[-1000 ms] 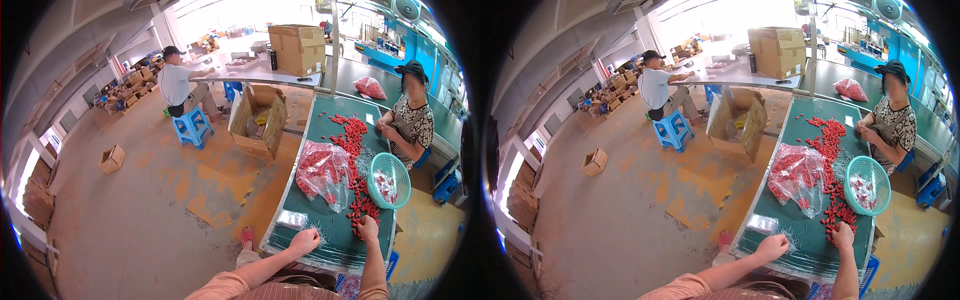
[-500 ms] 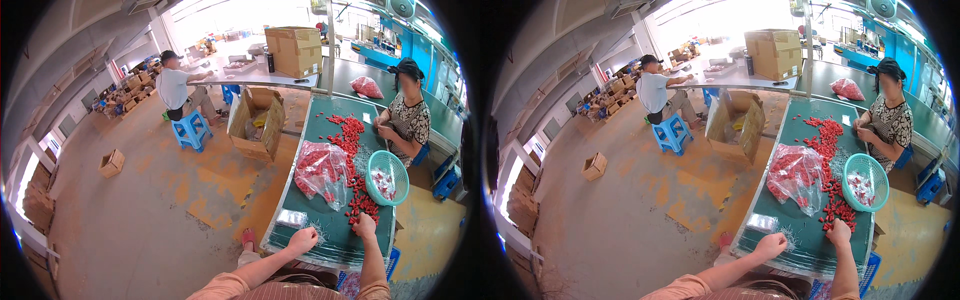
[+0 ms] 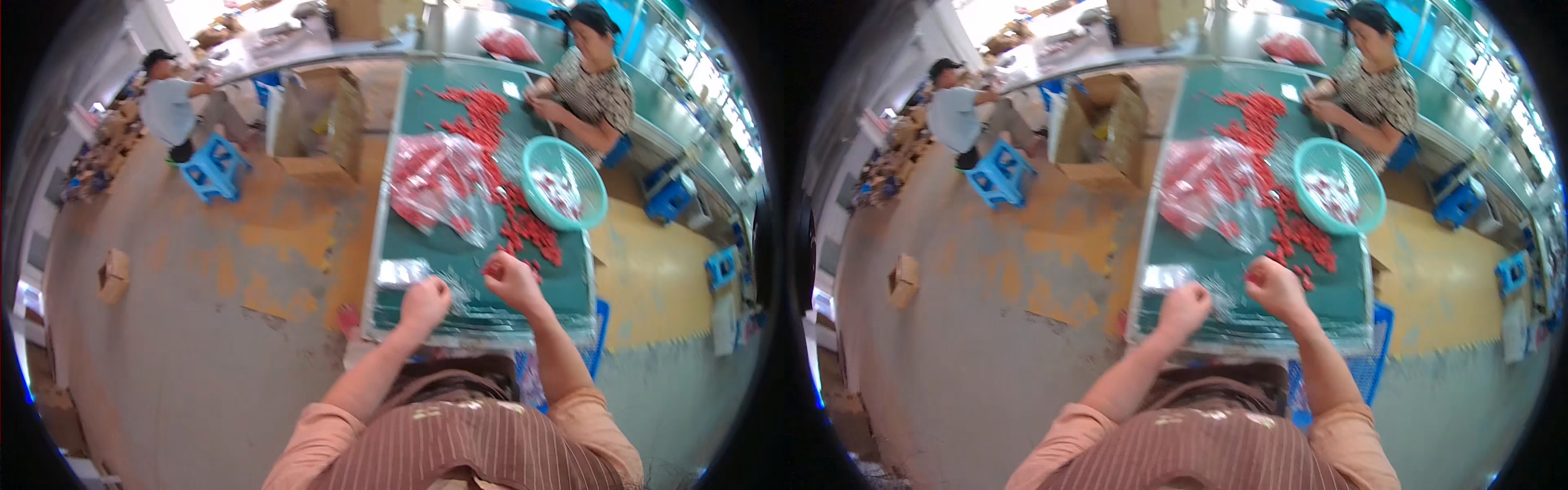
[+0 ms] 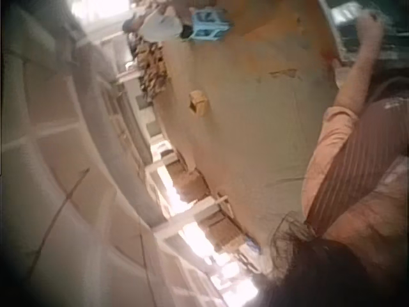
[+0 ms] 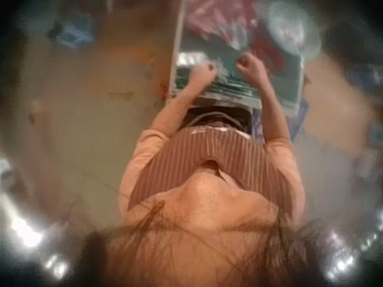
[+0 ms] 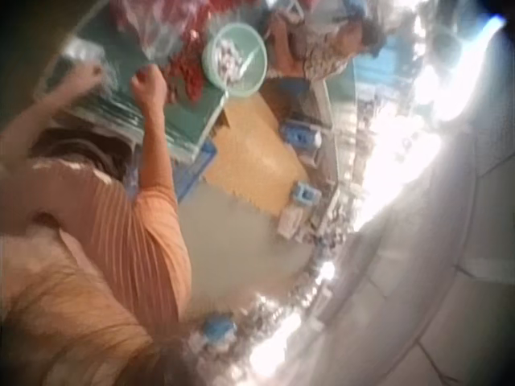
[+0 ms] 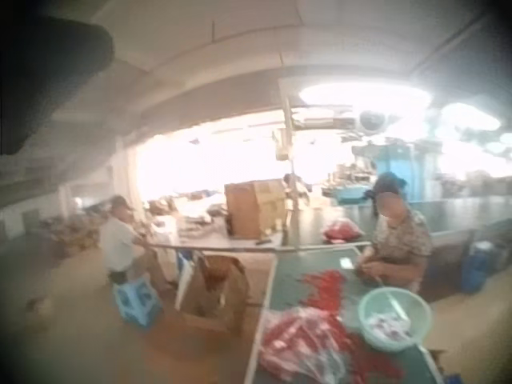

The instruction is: The person packages screws and plastic anchors into small plastic bags by hand.

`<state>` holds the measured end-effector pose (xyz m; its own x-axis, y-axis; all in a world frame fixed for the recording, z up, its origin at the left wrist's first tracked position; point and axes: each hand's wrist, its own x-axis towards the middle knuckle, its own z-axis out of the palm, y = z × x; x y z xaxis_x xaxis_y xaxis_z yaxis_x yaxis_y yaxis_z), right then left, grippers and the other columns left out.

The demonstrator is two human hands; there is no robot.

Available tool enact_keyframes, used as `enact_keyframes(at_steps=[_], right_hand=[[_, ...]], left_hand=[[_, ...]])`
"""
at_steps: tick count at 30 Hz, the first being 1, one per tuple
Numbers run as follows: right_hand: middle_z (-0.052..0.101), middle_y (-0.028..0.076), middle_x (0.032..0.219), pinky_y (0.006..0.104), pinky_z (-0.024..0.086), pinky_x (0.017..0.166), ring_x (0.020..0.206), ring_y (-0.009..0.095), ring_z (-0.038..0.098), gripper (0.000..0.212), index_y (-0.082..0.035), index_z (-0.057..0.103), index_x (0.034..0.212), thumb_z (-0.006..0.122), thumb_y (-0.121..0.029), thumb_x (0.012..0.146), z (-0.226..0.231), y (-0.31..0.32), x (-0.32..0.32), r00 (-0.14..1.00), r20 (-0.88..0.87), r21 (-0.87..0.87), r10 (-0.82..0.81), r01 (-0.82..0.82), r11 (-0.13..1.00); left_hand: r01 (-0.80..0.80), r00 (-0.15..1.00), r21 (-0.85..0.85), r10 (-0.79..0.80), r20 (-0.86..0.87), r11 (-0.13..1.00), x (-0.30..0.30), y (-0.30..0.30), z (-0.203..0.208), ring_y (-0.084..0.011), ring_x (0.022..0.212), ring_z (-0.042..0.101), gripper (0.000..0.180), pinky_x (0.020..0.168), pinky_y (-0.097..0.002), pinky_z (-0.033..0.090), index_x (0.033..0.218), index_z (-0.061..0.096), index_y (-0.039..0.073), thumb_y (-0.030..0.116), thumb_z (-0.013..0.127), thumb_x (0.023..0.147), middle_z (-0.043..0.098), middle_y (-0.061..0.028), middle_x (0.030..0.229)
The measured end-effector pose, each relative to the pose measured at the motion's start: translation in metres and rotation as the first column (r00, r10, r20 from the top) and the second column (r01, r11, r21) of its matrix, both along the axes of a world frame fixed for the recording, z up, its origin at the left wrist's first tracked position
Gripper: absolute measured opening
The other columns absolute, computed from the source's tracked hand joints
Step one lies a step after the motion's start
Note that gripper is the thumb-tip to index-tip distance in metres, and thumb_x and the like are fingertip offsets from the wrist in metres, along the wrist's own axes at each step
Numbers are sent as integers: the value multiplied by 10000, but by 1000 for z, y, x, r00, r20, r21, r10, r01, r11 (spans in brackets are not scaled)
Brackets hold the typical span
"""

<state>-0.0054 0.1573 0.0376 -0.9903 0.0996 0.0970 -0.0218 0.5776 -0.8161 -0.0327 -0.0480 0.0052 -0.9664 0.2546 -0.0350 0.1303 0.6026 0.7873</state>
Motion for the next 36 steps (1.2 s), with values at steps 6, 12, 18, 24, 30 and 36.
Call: enact_keyframes(at_steps=[6,12,18,24,30,36], right_hand=[[609,120,845,388,515,663,723,295,633,171,-61,605,910,649,-82,746,34,-39,16,988,-42,187,148,-137,973],[577,138,833,434,512,647,747,336,632,131,-59,575,862,631,-53,743,33,-40,24,983,-11,551,184,-148,822],[565,141,828,411,512,663,759,325,625,132,-54,574,840,622,-27,720,32,-37,23,968,10,644,250,-198,739],[566,123,842,392,494,730,876,295,597,136,-46,609,872,606,-16,740,34,-30,21,939,-96,563,329,-222,796],[591,120,869,394,486,738,869,307,589,141,-45,639,891,600,-5,761,28,-23,20,954,-55,312,294,-264,913],[600,116,858,375,493,718,828,294,600,151,-41,642,888,614,7,748,18,-17,20,934,-106,185,342,-320,929]], left_hand=[[71,996,49,-73,43,996,-5,18,6,-350,715,644,150,651,-439,503,786,641,47,195,620,795,650,-171,742],[87,991,30,-89,99,996,4,22,8,-283,691,659,186,645,-370,503,814,647,24,209,633,802,663,-153,731],[110,987,57,-116,115,992,0,25,14,-275,711,663,212,661,-363,503,823,645,13,223,635,800,669,-157,755],[126,980,-4,-124,156,992,-8,26,15,-293,743,664,237,685,-370,509,827,653,15,250,640,800,674,-164,780],[136,974,-30,-128,187,990,-10,27,12,-294,777,666,234,707,-375,511,829,657,26,257,643,796,679,-159,799],[120,985,-32,-115,127,992,-7,31,6,-324,750,652,144,681,-413,503,789,644,50,193,628,783,664,-154,758]])
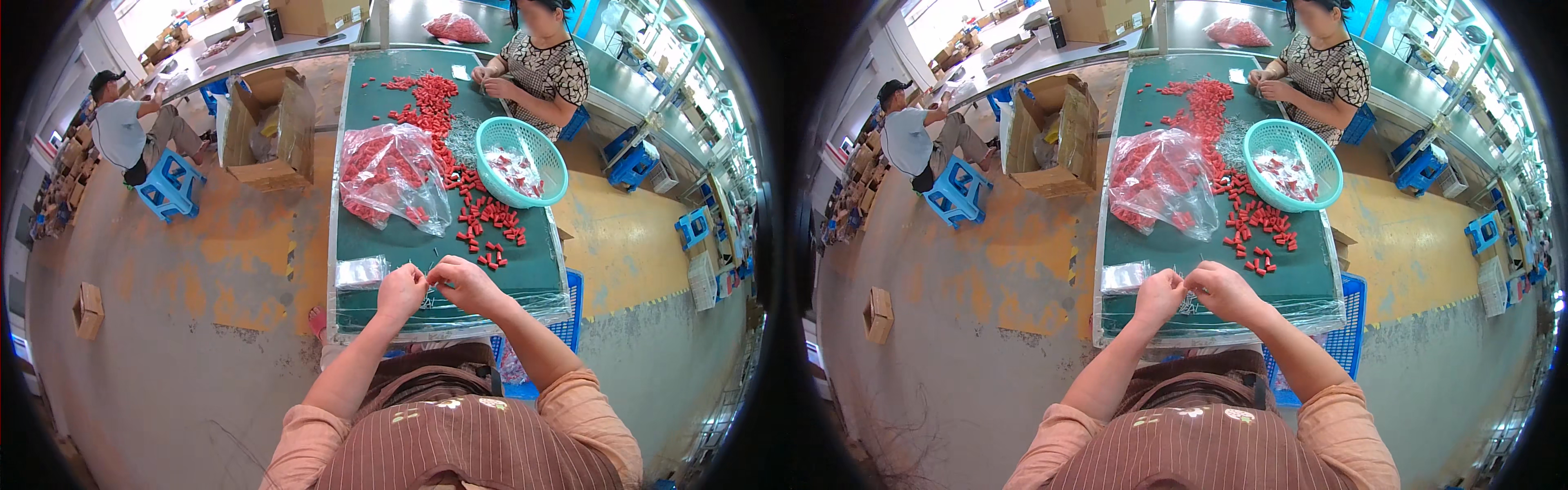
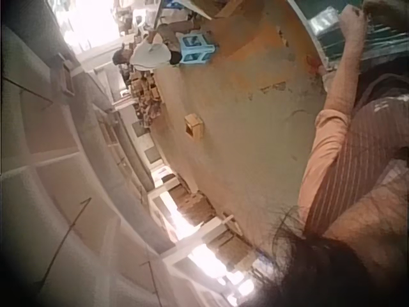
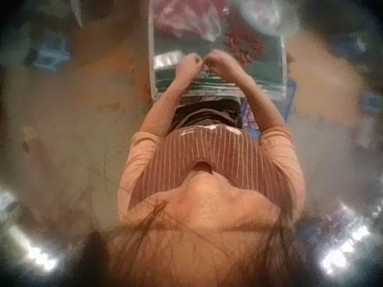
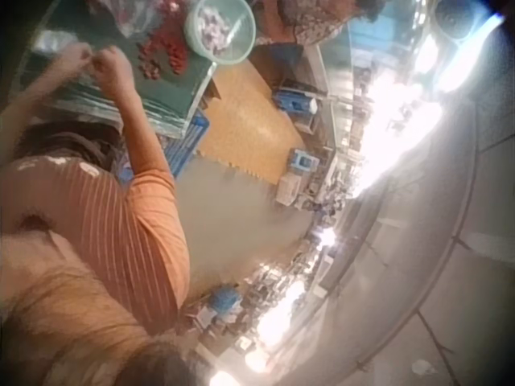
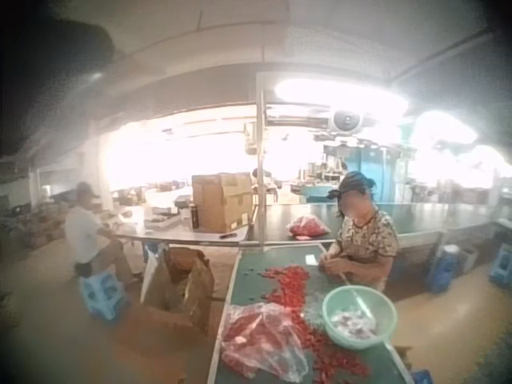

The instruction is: The person packages screws and plastic anchors into small plastic bags by hand.

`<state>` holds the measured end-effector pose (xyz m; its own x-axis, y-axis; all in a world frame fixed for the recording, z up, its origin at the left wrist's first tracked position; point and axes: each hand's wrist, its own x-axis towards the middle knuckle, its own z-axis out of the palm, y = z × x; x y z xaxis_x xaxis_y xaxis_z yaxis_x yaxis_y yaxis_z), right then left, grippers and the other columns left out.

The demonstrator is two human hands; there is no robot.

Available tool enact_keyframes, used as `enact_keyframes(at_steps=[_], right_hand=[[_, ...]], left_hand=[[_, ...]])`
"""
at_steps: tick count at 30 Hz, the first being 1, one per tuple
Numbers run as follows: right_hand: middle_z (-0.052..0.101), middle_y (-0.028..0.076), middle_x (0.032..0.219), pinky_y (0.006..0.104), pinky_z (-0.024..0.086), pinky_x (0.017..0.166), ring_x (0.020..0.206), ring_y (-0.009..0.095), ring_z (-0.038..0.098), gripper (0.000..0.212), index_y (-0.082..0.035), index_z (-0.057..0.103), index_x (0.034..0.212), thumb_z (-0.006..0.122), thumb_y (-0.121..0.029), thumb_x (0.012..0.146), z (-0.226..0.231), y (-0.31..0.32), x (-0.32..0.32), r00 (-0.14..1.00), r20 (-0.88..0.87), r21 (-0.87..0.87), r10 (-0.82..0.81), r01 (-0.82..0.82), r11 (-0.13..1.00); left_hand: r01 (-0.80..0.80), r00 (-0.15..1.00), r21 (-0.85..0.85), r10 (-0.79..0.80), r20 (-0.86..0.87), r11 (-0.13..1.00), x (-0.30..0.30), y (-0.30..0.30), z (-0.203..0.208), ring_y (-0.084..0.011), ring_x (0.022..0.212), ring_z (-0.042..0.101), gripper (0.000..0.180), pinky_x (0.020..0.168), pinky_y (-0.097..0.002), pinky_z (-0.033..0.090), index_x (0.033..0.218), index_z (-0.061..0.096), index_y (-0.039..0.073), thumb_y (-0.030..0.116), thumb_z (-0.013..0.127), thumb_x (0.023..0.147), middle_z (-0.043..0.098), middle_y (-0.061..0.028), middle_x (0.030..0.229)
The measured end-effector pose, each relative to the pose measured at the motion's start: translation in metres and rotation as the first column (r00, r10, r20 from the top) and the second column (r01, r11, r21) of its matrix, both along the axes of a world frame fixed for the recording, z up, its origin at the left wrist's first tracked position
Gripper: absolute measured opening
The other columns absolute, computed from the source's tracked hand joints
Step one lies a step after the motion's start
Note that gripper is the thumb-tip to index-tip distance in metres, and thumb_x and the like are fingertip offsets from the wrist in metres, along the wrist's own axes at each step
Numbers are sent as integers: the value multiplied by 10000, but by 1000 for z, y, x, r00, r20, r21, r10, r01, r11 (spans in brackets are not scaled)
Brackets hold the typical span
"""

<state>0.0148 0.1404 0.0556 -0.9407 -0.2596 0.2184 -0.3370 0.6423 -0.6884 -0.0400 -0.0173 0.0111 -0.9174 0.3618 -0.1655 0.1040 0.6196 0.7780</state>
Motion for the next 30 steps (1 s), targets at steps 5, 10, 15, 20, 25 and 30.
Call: enact_keyframes(at_steps=[5,10,15,20,25,30], right_hand=[[601,120,875,350,495,695,788,272,614,152,-40,643,902,642,-12,753,-9,4,1,983,135,-170,-124,146,975],[608,117,903,361,492,725,846,282,603,139,-49,649,893,679,-60,758,-3,2,5,986,50,-59,-159,162,985],[615,100,913,383,485,753,900,289,587,133,-73,658,866,708,-118,751,-10,-1,7,986,-79,89,-147,154,984],[617,83,912,380,483,766,911,286,578,96,-87,665,829,699,-121,747,-10,-4,9,950,-69,95,-305,311,946],[612,75,909,369,482,765,915,281,567,89,-83,663,821,692,-109,742,-3,-4,14,976,-165,197,-141,173,965],[603,82,902,376,477,767,909,284,566,93,-71,662,824,695,-106,744,-10,2,14,981,-90,218,-173,189,957]], left_hand=[[21,1000,13,-21,14,1000,0,3,-8,-288,757,667,205,700,-380,513,817,648,27,231,657,795,679,-152,790],[15,1000,12,-15,21,1000,-1,3,-8,-285,747,667,207,691,-373,511,815,647,24,231,654,797,679,-149,781],[3,1000,35,-3,0,999,-1,5,-9,-286,742,665,207,689,-371,509,814,648,21,227,647,797,677,-148,775],[23,998,47,-27,65,999,5,4,6,-279,747,662,205,697,-361,508,828,649,19,220,640,793,678,-147,787],[33,998,94,-38,56,995,5,1,10,-263,737,659,230,693,-351,506,845,647,4,229,636,802,675,-157,791],[36,997,278,-52,50,960,8,0,4,-219,661,637,196,631,-335,494,843,661,22,215,656,810,661,-116,727]])
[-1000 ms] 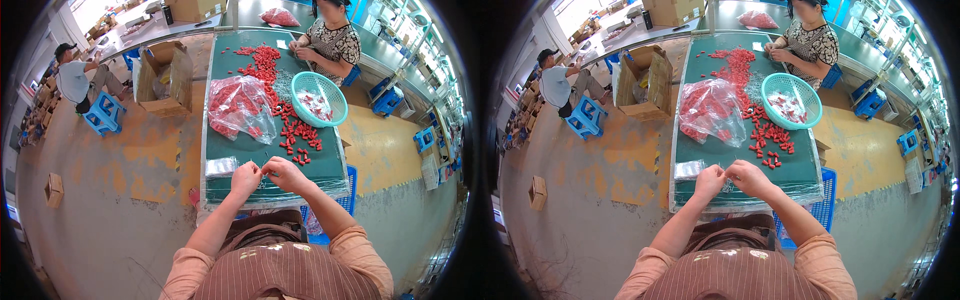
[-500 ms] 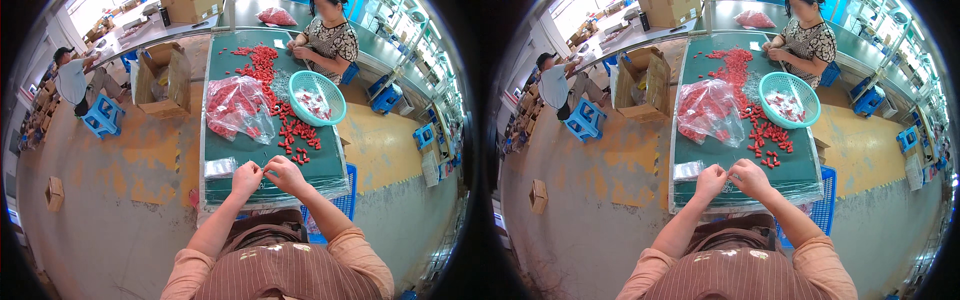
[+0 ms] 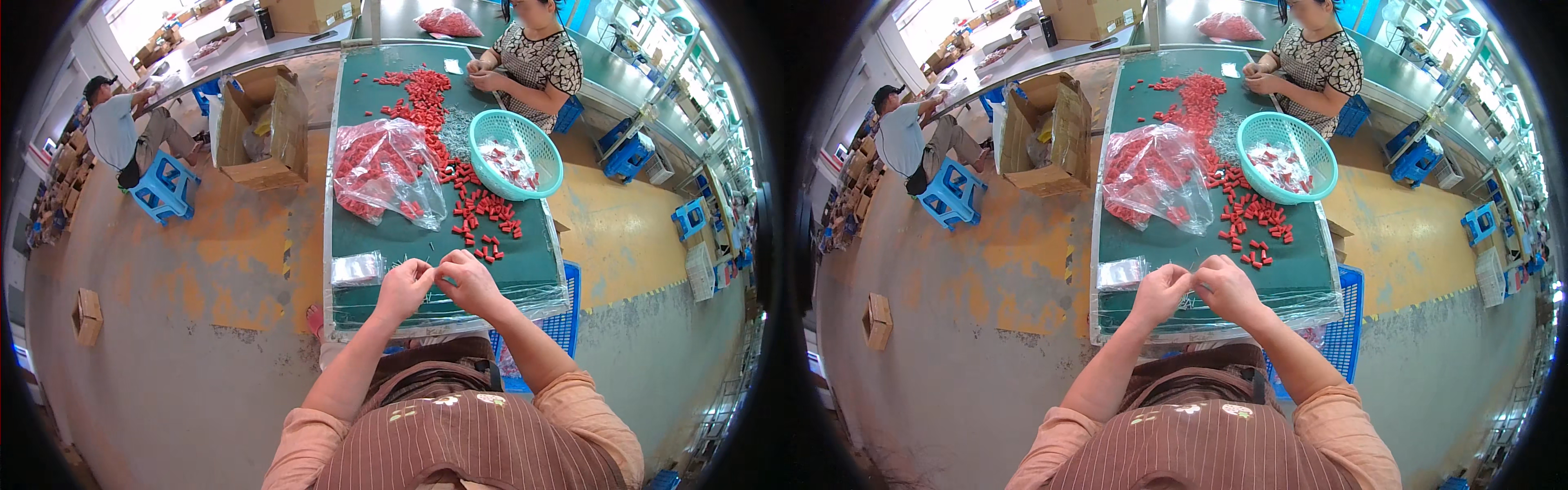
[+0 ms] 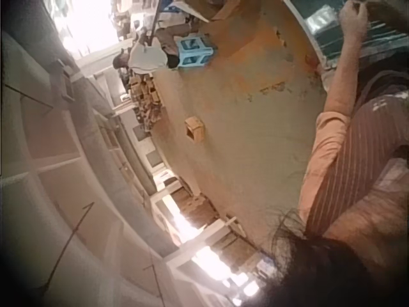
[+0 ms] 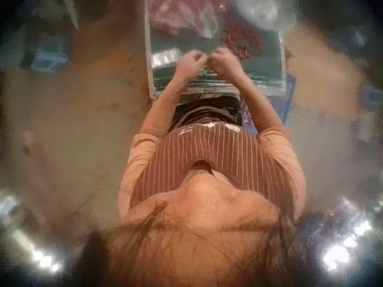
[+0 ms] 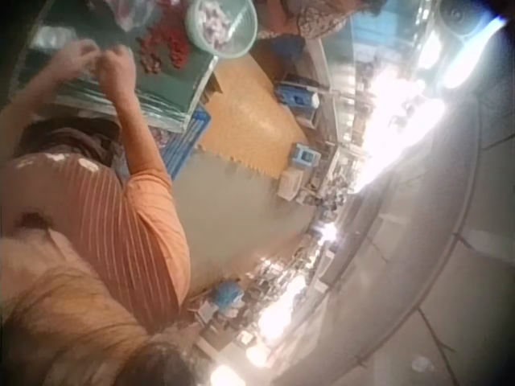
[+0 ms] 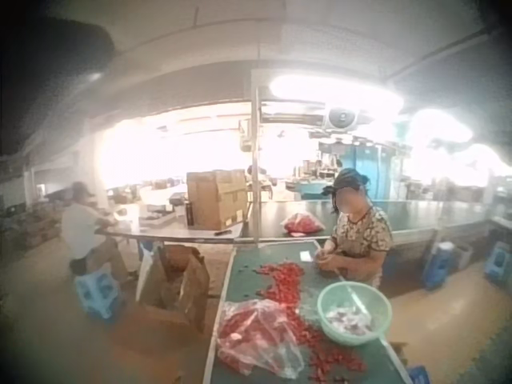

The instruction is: The person packages screws and plastic anchors into small plastic bags by hand.

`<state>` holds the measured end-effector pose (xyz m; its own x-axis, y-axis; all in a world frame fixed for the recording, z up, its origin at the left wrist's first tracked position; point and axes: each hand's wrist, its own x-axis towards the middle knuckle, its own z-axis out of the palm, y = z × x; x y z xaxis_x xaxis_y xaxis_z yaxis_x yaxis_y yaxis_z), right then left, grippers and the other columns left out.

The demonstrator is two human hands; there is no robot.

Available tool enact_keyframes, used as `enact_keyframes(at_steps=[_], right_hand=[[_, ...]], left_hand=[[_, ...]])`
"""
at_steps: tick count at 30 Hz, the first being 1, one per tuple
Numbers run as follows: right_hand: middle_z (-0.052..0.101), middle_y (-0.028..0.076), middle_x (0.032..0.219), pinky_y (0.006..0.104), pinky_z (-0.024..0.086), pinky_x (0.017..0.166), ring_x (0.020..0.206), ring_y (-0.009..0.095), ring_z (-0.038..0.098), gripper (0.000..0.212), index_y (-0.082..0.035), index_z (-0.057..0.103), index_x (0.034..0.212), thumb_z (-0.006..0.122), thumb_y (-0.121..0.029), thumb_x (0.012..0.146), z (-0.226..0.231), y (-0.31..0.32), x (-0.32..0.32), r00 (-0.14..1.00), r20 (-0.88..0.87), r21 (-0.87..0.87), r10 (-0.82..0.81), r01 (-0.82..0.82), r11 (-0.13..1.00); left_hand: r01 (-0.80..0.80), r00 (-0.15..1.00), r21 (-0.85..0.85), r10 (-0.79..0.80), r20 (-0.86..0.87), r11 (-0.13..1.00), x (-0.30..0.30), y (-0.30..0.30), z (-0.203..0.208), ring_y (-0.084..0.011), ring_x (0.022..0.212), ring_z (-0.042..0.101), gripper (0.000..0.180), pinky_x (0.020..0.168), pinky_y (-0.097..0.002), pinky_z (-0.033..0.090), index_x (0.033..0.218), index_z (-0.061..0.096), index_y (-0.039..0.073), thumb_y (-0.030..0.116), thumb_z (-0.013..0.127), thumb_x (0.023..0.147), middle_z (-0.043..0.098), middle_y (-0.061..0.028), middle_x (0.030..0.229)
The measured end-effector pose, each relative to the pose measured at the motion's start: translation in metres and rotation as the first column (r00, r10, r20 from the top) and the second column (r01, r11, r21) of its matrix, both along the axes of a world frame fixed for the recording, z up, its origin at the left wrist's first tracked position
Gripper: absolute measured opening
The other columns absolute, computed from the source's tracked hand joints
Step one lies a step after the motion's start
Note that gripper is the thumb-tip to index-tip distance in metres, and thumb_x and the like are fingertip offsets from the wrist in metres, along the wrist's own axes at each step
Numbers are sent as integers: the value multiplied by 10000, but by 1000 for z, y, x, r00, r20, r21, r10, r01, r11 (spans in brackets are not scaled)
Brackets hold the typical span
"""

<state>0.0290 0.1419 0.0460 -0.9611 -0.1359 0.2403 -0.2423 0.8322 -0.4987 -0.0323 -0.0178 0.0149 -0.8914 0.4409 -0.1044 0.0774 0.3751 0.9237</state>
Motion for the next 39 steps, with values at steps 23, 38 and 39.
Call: enact_keyframes(at_steps=[23,38,39], right_hand=[[621,17,863,226,488,720,789,68,589,142,1,593,950,653,4,821,-10,8,11,967,244,-800,-74,244,547],[622,-3,818,222,466,689,767,59,572,136,3,621,924,651,-110,854,-3,16,16,926,367,-733,-95,350,583],[622,-3,818,222,466,689,767,59,572,136,3,621,924,651,-110,854,-4,15,16,925,368,-733,-95,352,583]], left_hand=[[-57,947,449,-94,308,892,7,-5,-4,-15,637,470,62,560,-184,382,861,666,39,100,676,855,578,54,717],[-82,956,470,-64,286,879,13,-7,5,-9,647,466,65,574,-173,374,885,670,31,93,661,868,568,66,733],[-85,957,479,-62,283,874,14,-7,5,-12,653,472,62,581,-174,380,885,671,31,90,660,869,573,63,738]])
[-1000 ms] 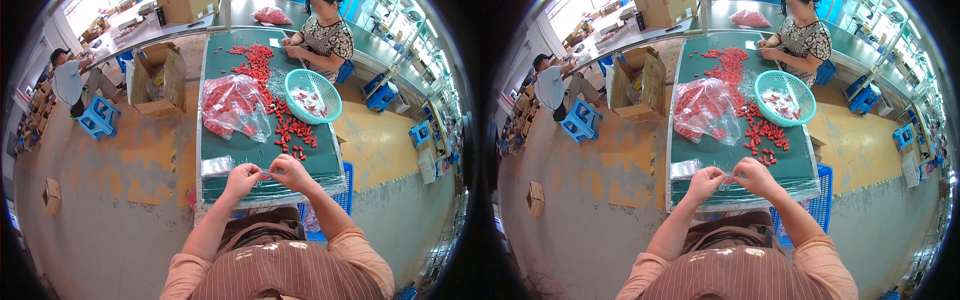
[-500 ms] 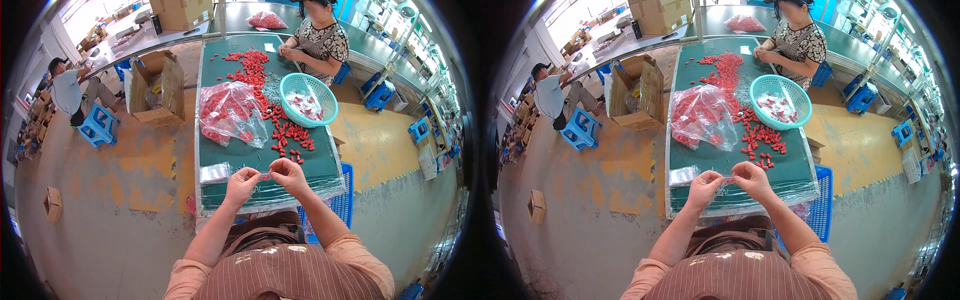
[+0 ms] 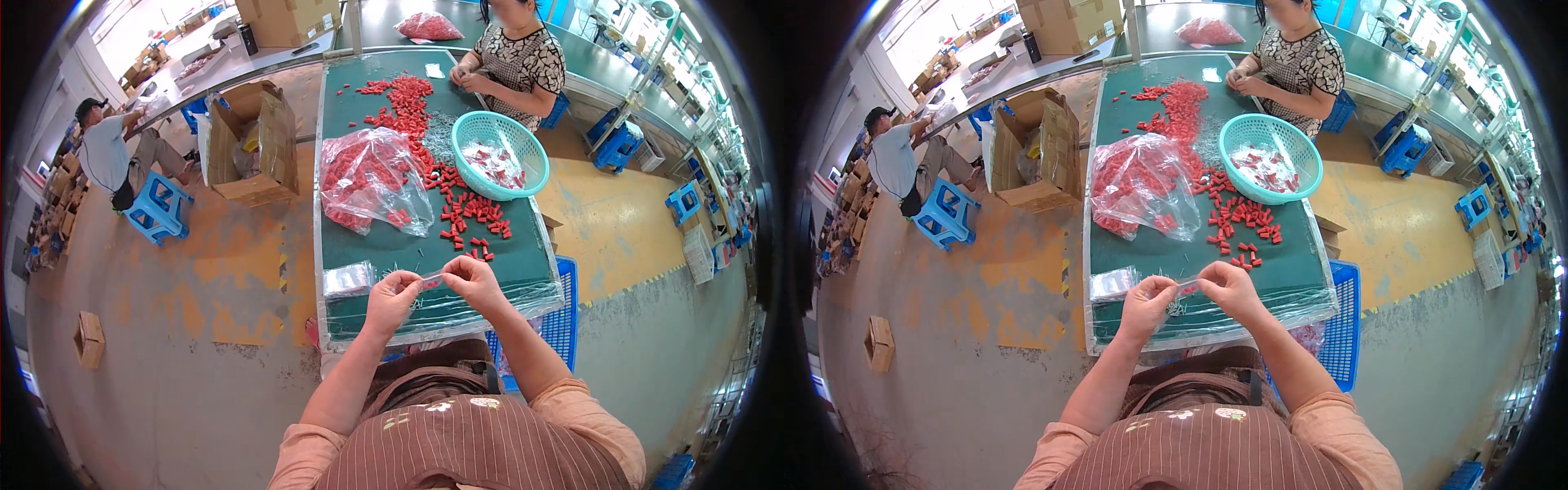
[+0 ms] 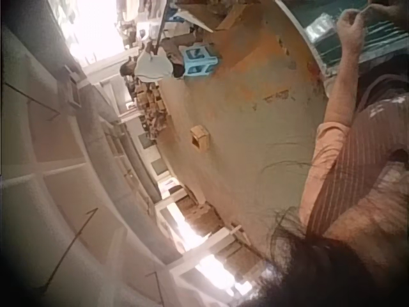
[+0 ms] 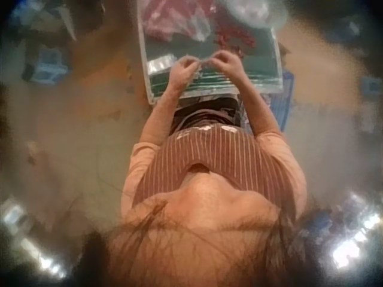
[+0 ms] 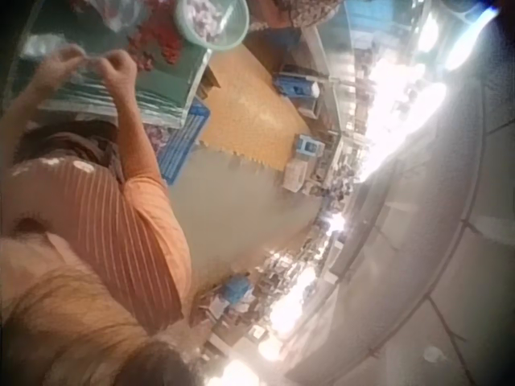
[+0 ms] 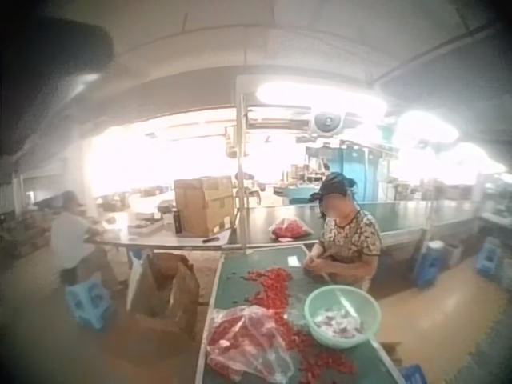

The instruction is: The person packages screws and plastic anchors into small plastic bags by hand.

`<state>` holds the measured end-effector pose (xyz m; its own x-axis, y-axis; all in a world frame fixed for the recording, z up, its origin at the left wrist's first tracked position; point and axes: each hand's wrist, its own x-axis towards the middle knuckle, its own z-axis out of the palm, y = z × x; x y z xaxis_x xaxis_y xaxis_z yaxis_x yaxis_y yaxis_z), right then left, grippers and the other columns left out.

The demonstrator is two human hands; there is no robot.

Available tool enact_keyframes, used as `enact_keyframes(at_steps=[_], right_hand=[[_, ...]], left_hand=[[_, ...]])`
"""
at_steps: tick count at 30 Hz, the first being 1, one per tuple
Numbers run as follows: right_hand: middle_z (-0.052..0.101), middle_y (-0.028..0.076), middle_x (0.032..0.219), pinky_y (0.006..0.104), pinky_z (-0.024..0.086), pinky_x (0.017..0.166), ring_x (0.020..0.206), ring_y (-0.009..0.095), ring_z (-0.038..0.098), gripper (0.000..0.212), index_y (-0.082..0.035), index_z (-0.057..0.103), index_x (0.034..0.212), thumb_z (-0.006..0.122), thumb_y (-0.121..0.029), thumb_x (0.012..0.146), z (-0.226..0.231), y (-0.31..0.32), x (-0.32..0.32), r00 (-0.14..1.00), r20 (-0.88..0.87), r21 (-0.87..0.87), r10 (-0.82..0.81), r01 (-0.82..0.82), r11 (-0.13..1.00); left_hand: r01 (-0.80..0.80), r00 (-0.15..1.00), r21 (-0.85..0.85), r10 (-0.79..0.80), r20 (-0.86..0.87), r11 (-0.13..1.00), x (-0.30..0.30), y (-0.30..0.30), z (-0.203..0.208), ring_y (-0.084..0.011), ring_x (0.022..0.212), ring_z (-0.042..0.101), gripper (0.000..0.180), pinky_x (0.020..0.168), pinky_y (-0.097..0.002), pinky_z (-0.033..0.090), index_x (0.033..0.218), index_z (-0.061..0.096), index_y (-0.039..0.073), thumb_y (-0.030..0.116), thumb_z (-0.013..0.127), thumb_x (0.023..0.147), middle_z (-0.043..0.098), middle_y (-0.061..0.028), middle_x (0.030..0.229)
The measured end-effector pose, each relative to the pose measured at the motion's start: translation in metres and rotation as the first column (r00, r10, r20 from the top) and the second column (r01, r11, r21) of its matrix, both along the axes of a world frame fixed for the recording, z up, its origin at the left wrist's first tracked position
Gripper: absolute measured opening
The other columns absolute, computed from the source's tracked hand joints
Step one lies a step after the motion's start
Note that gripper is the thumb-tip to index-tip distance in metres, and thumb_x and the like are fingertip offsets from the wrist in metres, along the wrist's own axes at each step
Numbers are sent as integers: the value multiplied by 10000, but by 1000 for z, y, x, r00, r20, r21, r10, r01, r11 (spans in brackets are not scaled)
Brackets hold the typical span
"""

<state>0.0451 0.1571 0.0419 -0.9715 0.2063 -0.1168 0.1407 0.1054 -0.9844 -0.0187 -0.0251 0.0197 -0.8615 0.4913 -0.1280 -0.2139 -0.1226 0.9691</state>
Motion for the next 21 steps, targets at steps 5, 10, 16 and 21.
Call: enact_keyframes(at_steps=[5,10,16,21], right_hand=[[595,-23,789,210,442,654,726,43,535,108,-4,619,892,650,-98,849,0,-2,1,999,-30,-86,12,-15,996],[564,-50,779,168,390,605,687,9,492,64,-16,613,874,654,-60,853,6,-6,0,998,-60,-123,8,-16,992],[597,-25,798,198,440,658,736,36,540,76,-8,613,877,643,-69,845,4,-9,0,998,-64,-161,16,-26,987],[634,7,813,196,460,659,747,42,577,85,3,610,896,640,-63,852,4,-15,0,996,-58,-153,62,-70,986]], left_hand=[[-12,1000,28,12,13,1000,2,0,4,-18,665,483,58,596,-175,391,885,673,31,86,660,871,581,56,749],[29,999,13,-30,18,999,0,-4,2,-24,714,499,44,640,-179,399,902,663,38,70,657,872,583,53,772],[10,999,15,-9,-41,1000,2,-2,2,-11,641,468,61,572,-176,387,882,671,34,93,668,865,573,62,727],[18,999,-6,-19,-48,1000,5,2,1,-13,641,474,67,567,-179,395,876,678,36,100,677,858,583,56,722]])
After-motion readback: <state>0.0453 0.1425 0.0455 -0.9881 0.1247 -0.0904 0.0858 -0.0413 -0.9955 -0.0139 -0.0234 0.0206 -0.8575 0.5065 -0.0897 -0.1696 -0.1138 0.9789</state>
